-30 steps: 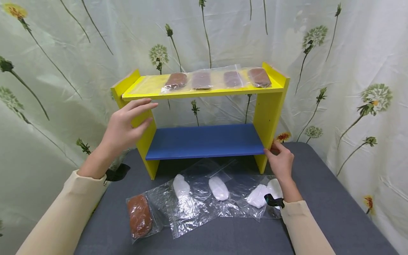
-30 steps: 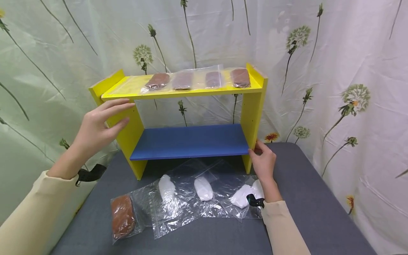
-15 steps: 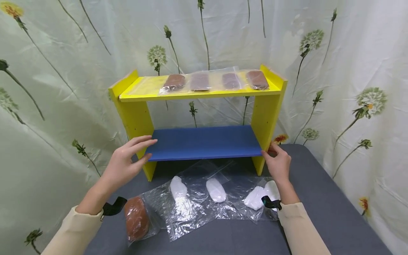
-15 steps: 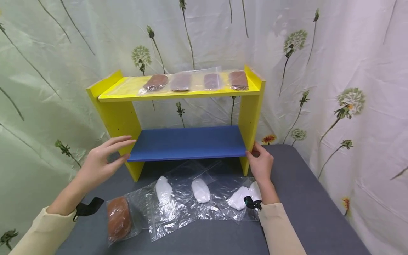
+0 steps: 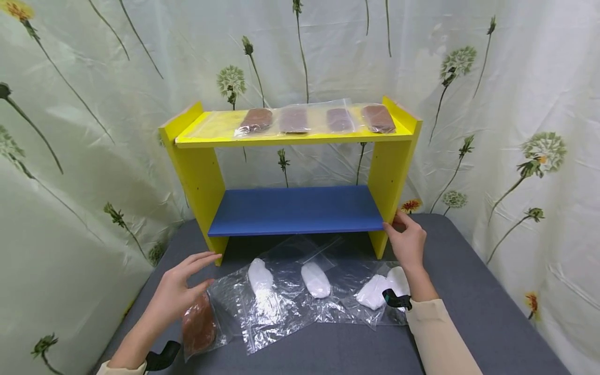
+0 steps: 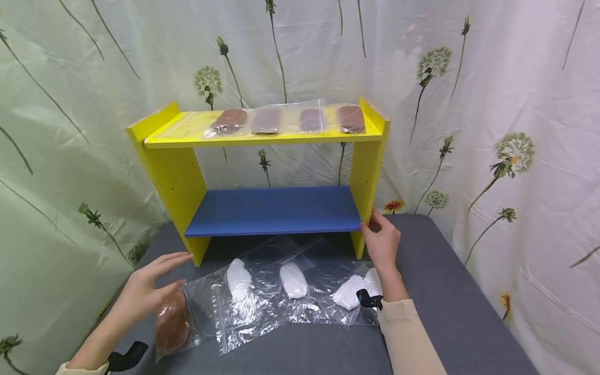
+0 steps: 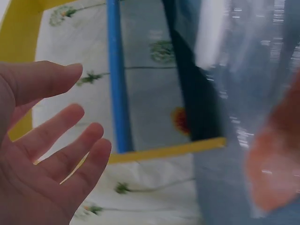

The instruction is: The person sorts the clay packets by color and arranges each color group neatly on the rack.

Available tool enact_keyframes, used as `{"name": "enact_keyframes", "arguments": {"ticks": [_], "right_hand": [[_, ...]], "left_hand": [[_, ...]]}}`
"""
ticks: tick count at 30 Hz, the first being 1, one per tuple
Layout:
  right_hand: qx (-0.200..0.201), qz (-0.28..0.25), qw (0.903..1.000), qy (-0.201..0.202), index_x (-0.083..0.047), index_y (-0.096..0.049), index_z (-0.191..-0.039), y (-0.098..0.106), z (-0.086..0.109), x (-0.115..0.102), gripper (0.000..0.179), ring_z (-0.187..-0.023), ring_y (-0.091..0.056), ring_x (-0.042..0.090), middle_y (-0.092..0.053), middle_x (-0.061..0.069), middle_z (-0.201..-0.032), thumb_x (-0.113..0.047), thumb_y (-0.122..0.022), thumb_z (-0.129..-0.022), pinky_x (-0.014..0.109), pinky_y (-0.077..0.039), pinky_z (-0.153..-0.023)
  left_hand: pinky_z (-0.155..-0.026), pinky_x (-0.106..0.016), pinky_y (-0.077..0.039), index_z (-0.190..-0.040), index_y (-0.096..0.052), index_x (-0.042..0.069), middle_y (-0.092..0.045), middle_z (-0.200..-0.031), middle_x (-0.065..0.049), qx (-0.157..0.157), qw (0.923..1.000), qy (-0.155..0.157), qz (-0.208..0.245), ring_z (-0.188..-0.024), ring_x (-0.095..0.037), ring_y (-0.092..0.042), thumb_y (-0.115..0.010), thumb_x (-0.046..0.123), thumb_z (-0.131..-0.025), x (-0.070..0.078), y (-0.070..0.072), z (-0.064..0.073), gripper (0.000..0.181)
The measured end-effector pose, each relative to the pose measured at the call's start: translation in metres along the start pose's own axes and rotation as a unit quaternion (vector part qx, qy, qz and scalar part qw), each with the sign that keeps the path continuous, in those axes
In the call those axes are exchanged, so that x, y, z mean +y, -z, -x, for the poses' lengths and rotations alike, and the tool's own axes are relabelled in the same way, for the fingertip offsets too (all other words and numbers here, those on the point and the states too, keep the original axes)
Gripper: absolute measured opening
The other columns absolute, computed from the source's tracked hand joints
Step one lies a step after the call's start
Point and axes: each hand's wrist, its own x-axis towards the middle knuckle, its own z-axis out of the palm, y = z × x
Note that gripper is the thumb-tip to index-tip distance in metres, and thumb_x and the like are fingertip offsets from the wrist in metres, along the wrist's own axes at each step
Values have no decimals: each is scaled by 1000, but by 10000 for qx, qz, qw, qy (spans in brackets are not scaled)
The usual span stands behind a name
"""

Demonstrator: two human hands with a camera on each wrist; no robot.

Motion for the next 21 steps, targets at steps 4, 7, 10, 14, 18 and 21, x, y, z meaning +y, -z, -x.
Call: {"name": "enact_keyframes", "arguments": {"ticks": [4,7,10,14,18,21], "right_hand": [[38,17,10000,24,-17,-72,-128,-1,0,0,42,-90,-70,24,-76,7,-101,-14,-81,-87,14,-45,-63],[65,37,10000,26,-17,-73,-127,-1,0,0,42,-90,-70,25,-76,7,-100,-13,-82,-86,16,-46,-65],[37,54,10000,-2,-16,-73,-127,-1,0,0,42,-90,-69,25,-76,8,-101,-13,-82,-86,16,-47,-64],[-5,84,10000,-33,-16,-72,-128,-1,1,-1,42,-90,-70,24,-76,8,-101,-14,-81,-87,14,-48,-65],[11,71,10000,-32,-18,-72,-128,0,1,-2,43,-90,-70,21,-76,7,-101,-14,-82,-86,14,-48,-66],[10,61,10000,-47,-19,-72,-128,1,2,-3,43,-91,-70,21,-76,6,-101,-14,-82,-87,16,-47,-68]], "left_hand": [[-77,-33,-59,-136,-65,27,-62,-133,0,-136,9978,490,431,-119,-28,-60,-76,-9,-83,-12,-5,23,65],[-73,-30,-58,-130,-68,28,-66,-126,2,-95,9972,679,294,-104,-20,-65,-78,-8,-81,-22,-9,37,61],[-66,-29,-55,-121,-74,26,-70,-120,3,-59,9982,578,-161,-96,-18,-67,-81,-9,-76,-34,-14,51,57],[-68,-33,-55,-115,-77,21,-69,-122,-2,-299,9971,352,-609,-112,-31,-65,-74,-22,-69,-50,-21,68,62],[-64,-28,-46,-117,-77,23,-65,-128,-6,-830,9947,281,-542,-122,-42,-57,-66,-26,-65,-61,-24,78,72],[-65,-24,-42,-118,-76,28,-64,-131,-6,-1150,9928,69,-325,-124,-43,-54,-65,-24,-65,-66,-25,79,75]]}}
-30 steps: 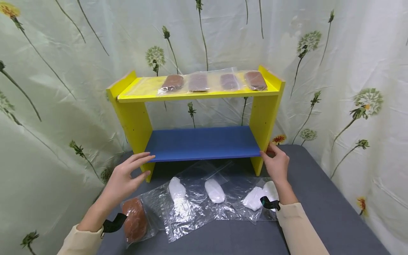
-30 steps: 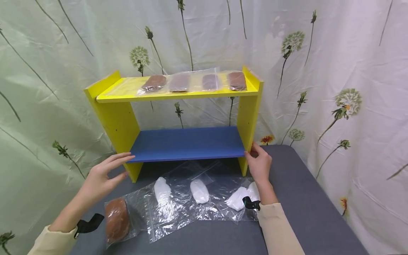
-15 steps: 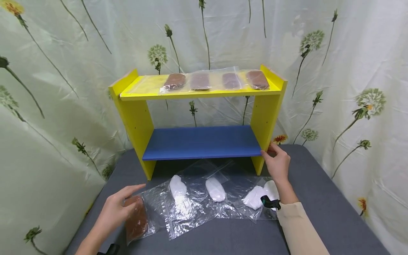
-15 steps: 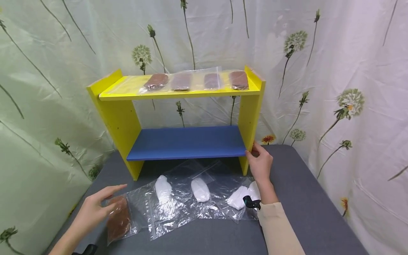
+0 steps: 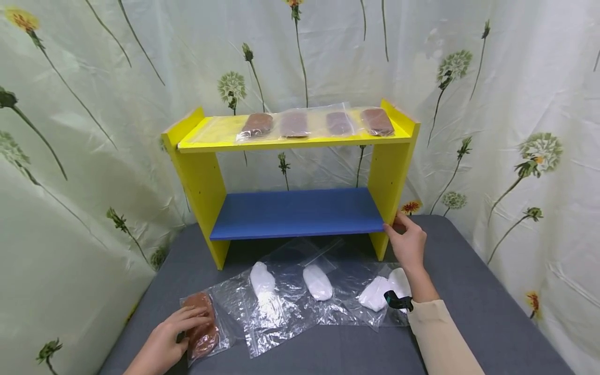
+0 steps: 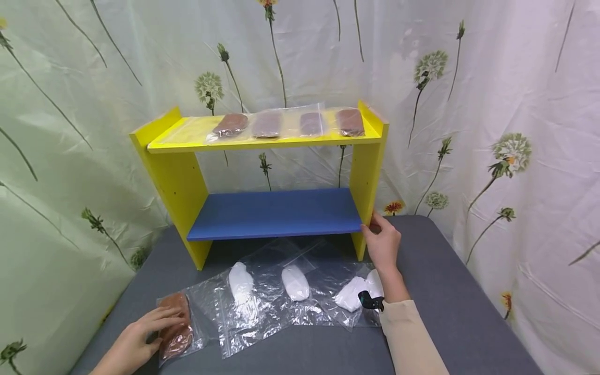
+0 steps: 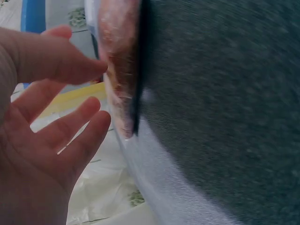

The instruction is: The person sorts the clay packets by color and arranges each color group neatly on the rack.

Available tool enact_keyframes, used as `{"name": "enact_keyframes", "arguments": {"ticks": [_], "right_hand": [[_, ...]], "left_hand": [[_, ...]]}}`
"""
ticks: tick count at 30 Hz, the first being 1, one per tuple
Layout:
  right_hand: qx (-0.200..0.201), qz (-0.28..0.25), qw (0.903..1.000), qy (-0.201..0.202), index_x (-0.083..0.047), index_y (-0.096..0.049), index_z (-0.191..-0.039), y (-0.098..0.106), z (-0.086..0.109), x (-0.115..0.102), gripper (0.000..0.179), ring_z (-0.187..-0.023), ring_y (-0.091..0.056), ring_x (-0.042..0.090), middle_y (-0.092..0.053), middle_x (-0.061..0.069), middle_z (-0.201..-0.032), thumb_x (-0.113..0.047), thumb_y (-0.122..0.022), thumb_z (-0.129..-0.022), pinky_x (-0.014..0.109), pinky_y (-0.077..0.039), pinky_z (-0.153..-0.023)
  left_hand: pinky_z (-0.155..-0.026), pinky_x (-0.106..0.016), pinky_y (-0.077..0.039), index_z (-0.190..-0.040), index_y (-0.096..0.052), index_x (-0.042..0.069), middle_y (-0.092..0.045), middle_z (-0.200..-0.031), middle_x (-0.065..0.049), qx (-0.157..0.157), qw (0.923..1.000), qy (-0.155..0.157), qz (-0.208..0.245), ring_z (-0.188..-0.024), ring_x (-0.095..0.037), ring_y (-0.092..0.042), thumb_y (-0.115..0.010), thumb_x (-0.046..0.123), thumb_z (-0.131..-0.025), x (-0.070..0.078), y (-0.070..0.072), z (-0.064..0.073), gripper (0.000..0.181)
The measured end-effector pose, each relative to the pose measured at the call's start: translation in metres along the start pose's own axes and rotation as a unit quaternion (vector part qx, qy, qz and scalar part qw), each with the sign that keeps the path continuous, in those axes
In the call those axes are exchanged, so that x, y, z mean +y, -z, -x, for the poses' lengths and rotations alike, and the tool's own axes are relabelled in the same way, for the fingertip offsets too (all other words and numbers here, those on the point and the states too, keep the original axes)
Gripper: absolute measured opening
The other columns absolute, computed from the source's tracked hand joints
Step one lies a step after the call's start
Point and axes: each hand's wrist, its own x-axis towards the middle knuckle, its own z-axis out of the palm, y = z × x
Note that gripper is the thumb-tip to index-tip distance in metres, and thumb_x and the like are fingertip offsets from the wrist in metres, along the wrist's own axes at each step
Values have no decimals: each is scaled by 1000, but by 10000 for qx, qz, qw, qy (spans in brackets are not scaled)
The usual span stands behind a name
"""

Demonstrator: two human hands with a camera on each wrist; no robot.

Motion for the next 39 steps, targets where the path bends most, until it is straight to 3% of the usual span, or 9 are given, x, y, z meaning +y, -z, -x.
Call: {"name": "enact_keyframes", "arguments": {"ticks": [4,10,15,18,25,30,33,36,39], "right_hand": [[-6,23,10000,-26,-19,-72,-129,0,1,1,43,-91,-70,20,-76,6,-101,-15,-81,-87,19,-48,-71],[-4,66,10000,24,-18,-72,-129,3,1,5,43,-91,-70,20,-76,6,-102,-15,-81,-87,16,-48,-70],[90,55,9999,43,-17,-72,-129,5,-2,5,44,-91,-69,21,-76,7,-101,-14,-82,-86,15,-46,-68],[58,108,9999,41,-18,-72,-129,5,-3,4,44,-91,-70,22,-76,8,-101,-15,-82,-87,16,-47,-66],[-16,69,10000,-10,-19,-71,-131,3,-2,3,45,-93,-69,22,-76,8,-102,-16,-81,-87,23,-48,-75],[-22,38,10000,-75,-19,-71,-131,3,-1,2,45,-93,-69,22,-76,8,-101,-16,-81,-88,19,-48,-72],[-38,54,9999,-97,-19,-70,-131,2,-1,2,45,-93,-69,22,-76,8,-101,-17,-81,-88,17,-48,-69],[-54,72,9999,-92,-19,-71,-131,2,-1,1,44,-93,-69,22,-76,8,-101,-17,-81,-88,16,-48,-67],[-68,92,9999,-51,-20,-71,-131,1,0,1,44,-93,-70,22,-76,7,-102,-17,-81,-88,15,-48,-66]], "left_hand": [[-72,-22,-45,-119,-75,32,-64,-132,-4,-350,9991,-90,212,-126,-44,-52,-66,-20,-66,-4,-1,0,75],[-63,-25,-45,-122,-74,31,-61,-137,-8,-993,9883,230,1131,-132,-50,-40,-65,-16,-69,-12,1,-3,71],[-68,-24,-47,-125,-72,29,-55,-144,-12,-1179,9797,189,1611,-134,-50,-32,-71,-11,-71,-18,0,-12,67],[-78,-22,-49,-124,-73,31,-54,-145,-11,-1234,9804,155,1531,-136,-50,-27,-77,-5,-73,-20,0,-16,63],[-94,-55,-47,-127,-71,31,-53,-147,-9,-1477,9777,341,1454,-142,-49,-16,-68,-14,-66,-25,1,-22,75],[-89,-42,-50,-128,-70,32,-56,-144,-3,-1134,9894,202,879,-140,-44,-29,-73,-13,-68,-24,0,-26,76],[-93,-50,-50,-128,-70,31,-57,-143,-2,-758,9958,57,510,-135,-41,-37,-83,-4,-70,-22,-4,-28,70],[-93,-61,-43,-127,-71,33,-59,-140,2,-453,9985,199,243,-130,-37,-42,-91,11,-69,-19,-10,-30,65],[-88,-55,-38,-125,-71,37,-61,-136,9,-244,9984,500,-89,-126,-30,-44,-93,27,-68,-17,-15,-32,63]]}}
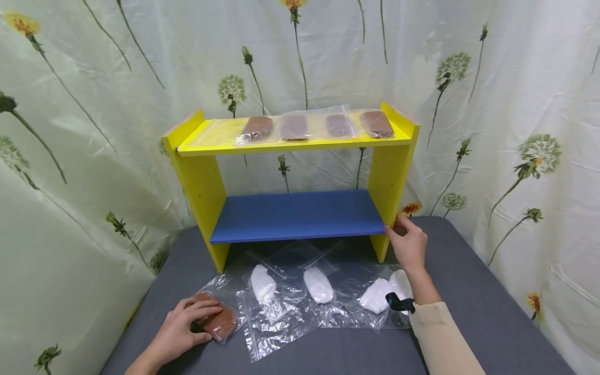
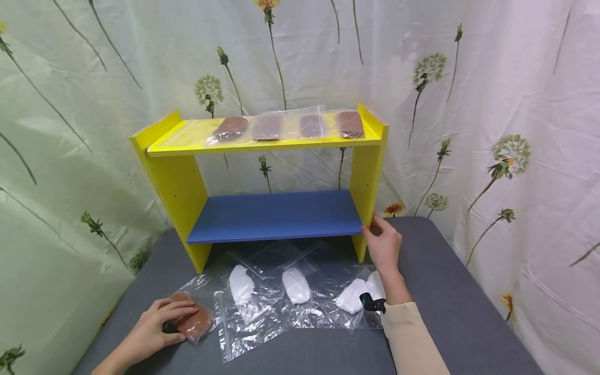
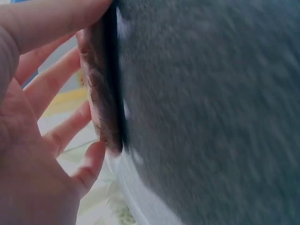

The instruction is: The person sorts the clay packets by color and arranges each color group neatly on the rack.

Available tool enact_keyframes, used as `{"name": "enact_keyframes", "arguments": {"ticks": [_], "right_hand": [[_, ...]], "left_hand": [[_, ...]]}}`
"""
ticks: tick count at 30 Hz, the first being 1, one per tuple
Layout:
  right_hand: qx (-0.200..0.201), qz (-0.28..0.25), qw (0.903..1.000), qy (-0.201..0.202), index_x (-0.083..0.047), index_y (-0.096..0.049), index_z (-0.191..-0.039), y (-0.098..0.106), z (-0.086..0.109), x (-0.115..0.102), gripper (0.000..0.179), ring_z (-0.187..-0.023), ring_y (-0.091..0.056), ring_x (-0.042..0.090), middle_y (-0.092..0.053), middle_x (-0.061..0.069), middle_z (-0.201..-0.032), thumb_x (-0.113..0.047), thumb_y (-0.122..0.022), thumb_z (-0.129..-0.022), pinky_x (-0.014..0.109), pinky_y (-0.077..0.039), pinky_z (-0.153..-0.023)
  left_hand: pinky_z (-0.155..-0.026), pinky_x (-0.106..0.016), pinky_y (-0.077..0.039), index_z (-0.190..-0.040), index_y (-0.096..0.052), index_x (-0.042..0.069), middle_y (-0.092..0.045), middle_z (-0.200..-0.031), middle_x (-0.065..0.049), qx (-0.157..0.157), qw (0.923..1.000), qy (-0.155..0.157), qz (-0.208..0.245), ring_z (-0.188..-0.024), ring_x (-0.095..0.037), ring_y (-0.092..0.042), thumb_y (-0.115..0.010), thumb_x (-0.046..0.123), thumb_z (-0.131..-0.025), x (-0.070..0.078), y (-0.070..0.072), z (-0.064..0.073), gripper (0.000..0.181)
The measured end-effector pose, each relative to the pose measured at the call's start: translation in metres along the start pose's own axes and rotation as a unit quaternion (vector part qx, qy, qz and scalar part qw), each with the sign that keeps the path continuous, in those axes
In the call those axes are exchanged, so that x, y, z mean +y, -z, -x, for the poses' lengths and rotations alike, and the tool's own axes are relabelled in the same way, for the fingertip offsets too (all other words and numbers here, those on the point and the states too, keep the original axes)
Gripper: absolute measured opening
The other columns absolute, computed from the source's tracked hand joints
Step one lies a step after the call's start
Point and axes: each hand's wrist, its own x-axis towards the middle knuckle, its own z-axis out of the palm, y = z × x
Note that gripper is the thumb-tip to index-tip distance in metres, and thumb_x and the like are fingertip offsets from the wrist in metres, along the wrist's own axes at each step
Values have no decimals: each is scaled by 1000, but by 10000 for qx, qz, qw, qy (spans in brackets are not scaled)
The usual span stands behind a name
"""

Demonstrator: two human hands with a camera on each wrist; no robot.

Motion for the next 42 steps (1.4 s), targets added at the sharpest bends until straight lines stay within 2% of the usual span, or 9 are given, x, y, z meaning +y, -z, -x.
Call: {"name": "enact_keyframes", "arguments": {"ticks": [2,6,10,15,19,27,35,38,42], "right_hand": [[0,-5,10000,19,-20,-71,-131,0,0,0,44,-92,-70,21,-76,7,-102,-17,-81,-88,15,-47,-66],[7,-20,10000,12,-20,-71,-130,0,1,1,44,-92,-69,21,-76,6,-101,-16,-81,-87,13,-47,-65],[16,-29,10000,29,-18,-72,-129,0,1,0,43,-92,-70,22,-76,7,-101,-17,-81,-87,12,-47,-64],[31,-49,10000,48,-19,-72,-129,0,-1,0,44,-92,-70,21,-76,7,-101,-17,-82,-87,11,-47,-64],[23,-50,10000,55,-19,-71,-130,1,-2,0,44,-92,-69,21,-76,6,-101,-17,-82,-87,11,-47,-64],[15,-43,9999,108,-18,-72,-129,0,1,1,43,-92,-69,22,-76,7,-101,-16,-82,-87,12,-47,-64],[5,-72,9999,102,-18,-72,-129,-1,3,3,43,-91,-69,21,-76,6,-100,-16,-82,-87,10,-47,-64],[1,-59,10000,75,-16,-72,-129,-1,3,2,43,-91,-69,22,-76,7,-100,-15,-82,-87,10,-47,-64],[1,-67,10000,43,-15,-71,-130,0,2,1,45,-92,-69,23,-75,9,-102,-14,-82,-86,9,-47,-65]], "left_hand": [[-84,-52,-34,-125,-71,38,-62,-133,11,104,9998,139,-107,-124,-27,-45,-92,38,-68,2,-3,-2,60],[-88,-57,-32,-123,-73,36,-65,-127,10,276,9994,211,-70,-123,-29,-45,-85,55,-70,7,-6,-6,58],[-89,-60,-35,-123,-73,35,-67,-123,10,260,9993,278,-41,-120,-29,-48,-82,61,-70,9,-7,-9,59],[-85,-58,-41,-123,-73,35,-67,-122,12,194,9990,174,-375,-117,-25,-51,-88,45,-73,10,-8,-10,53],[-81,-54,-42,-123,-72,37,-66,-121,14,263,9977,16,-629,-115,-22,-52,-86,28,-76,11,-9,-11,50],[-83,-51,-49,-119,-72,34,-66,-113,17,419,9987,-3,-306,-108,-17,-57,-81,13,-76,12,-7,-12,49],[-80,-45,-55,-114,-76,24,-69,-104,14,1101,9931,-183,-373,-97,-14,-64,-83,4,-75,15,-4,-11,44],[-75,-43,-57,-113,-76,20,-70,-101,11,1477,9879,-309,-352,-91,-15,-67,-85,1,-75,16,0,-12,43],[-67,-33,-55,-110,-75,23,-68,-99,14,1898,9799,-560,-263,-82,-7,-63,-86,-3,-73,17,4,-14,47]]}}
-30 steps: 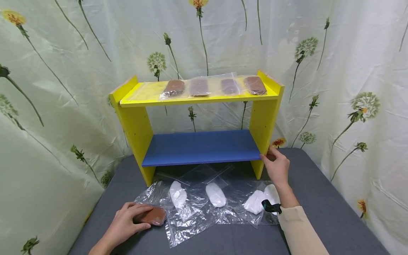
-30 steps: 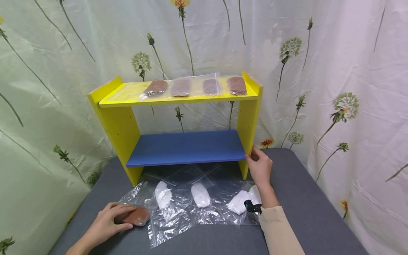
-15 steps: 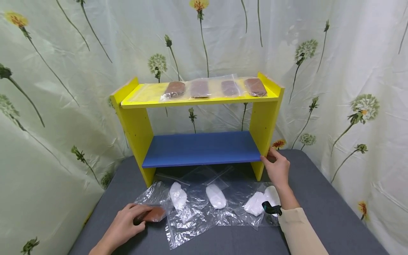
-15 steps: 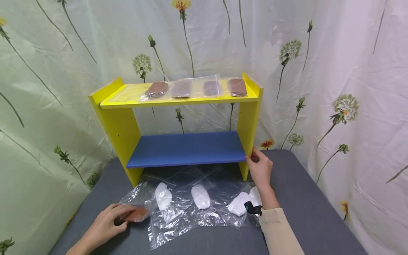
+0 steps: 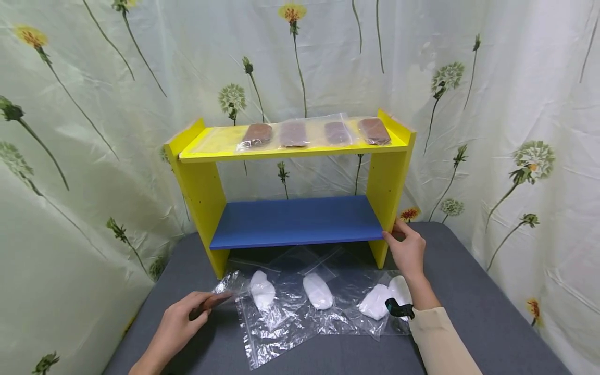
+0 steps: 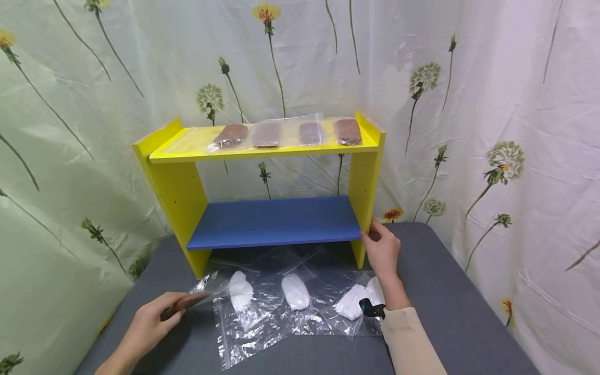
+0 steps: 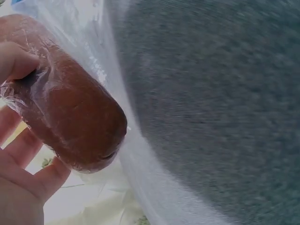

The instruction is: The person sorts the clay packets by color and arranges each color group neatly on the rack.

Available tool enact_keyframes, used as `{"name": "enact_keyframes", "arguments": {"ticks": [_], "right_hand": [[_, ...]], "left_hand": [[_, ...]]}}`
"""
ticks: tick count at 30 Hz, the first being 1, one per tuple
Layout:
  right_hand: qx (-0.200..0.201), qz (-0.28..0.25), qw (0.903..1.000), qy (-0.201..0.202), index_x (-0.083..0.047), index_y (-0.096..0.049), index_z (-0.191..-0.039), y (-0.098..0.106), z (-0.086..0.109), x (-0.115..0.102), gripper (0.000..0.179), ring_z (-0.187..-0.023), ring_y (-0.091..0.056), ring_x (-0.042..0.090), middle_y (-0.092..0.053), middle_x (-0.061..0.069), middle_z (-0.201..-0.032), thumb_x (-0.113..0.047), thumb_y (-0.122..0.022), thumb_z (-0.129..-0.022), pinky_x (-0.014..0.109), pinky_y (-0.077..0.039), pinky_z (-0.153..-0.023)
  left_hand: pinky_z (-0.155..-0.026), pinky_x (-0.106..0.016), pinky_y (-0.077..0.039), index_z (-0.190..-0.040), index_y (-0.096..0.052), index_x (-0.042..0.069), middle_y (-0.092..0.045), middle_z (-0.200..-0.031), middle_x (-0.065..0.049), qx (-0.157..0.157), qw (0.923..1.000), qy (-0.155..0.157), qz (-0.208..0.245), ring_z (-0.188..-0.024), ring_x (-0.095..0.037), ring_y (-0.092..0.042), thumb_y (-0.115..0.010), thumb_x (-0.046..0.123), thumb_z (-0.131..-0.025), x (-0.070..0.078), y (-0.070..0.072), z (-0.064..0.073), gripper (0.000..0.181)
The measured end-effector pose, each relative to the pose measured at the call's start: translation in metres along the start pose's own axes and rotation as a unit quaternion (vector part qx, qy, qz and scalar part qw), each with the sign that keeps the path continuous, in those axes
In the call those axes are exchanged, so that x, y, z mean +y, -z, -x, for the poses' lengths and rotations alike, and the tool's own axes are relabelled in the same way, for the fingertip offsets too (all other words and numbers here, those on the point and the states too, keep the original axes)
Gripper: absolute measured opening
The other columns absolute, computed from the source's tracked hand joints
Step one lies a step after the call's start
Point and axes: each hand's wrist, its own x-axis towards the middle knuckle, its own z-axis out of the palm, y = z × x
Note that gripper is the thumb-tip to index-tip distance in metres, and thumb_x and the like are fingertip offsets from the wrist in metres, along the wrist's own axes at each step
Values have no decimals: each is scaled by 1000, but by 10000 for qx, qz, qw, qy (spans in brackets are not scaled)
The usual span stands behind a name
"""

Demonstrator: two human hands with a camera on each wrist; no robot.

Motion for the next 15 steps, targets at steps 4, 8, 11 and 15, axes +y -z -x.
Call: {"name": "enact_keyframes", "arguments": {"ticks": [4,8,11,15], "right_hand": [[-6,-6,10000,-19,-17,-70,-132,0,0,1,47,-92,-69,23,-75,8,-102,-14,-82,-86,8,-46,-64],[9,0,10000,12,-18,-70,-131,-1,0,1,47,-91,-69,22,-76,7,-101,-15,-82,-86,11,-47,-63],[36,-2,10000,42,-18,-71,-130,0,0,1,46,-91,-68,23,-76,8,-100,-14,-82,-86,14,-47,-63],[19,-17,10000,-6,-17,-70,-131,0,0,0,46,-92,-68,23,-75,8,-101,-15,-82,-86,14,-47,-62]], "left_hand": [[-58,-24,-46,-108,-74,24,-62,-94,17,317,9993,-133,137,-73,-1,-53,-85,-5,-73,0,3,-2,46],[-55,-20,-42,-110,-74,22,-62,-91,17,534,9978,-250,295,-68,0,-51,-85,-5,-74,2,7,-5,47],[-57,-15,-44,-113,-73,21,-66,-93,14,658,9966,-306,385,-71,0,-56,-85,-5,-73,5,11,-8,48],[-61,-12,-48,-117,-73,17,-72,-100,7,748,9955,-246,523,-77,-2,-64,-85,-4,-74,11,16,-12,49]]}}
